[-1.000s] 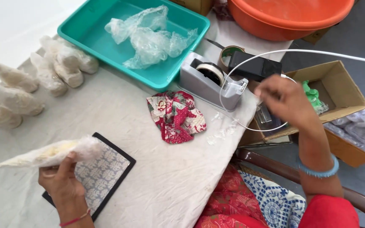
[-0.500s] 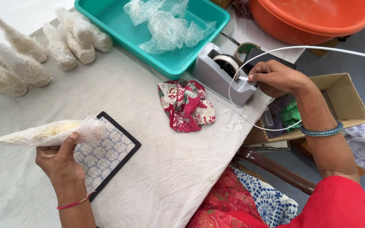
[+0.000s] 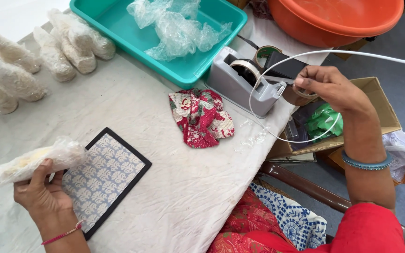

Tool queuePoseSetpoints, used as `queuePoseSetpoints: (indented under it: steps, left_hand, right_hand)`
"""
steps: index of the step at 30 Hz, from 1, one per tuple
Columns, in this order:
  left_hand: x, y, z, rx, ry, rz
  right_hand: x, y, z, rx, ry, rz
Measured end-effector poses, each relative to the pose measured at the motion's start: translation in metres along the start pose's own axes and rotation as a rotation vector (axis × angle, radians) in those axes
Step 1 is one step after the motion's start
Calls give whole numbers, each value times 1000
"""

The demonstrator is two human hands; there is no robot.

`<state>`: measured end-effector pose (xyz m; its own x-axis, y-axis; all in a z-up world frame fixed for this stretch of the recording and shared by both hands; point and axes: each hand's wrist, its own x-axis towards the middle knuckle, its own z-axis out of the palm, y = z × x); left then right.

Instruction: The person wraps a wooden object in bubble wrap and secures it with tape. They then wipe another wooden object with a cloth, insert a wooden stick into it, and wipe it again.

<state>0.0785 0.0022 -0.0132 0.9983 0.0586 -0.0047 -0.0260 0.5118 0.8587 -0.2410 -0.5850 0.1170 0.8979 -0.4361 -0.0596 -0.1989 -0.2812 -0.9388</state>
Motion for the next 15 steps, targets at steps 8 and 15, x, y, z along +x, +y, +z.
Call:
queuePoseSetpoints:
  steps: [8,15]
  left_hand:
    - [4,-25,-15,-79,8,-77]
    - [14,-37,-23,-50,5,-63]
  right_hand:
    - [-16,65,2,-1,94,130]
    - [0,94,21,-196,229,129]
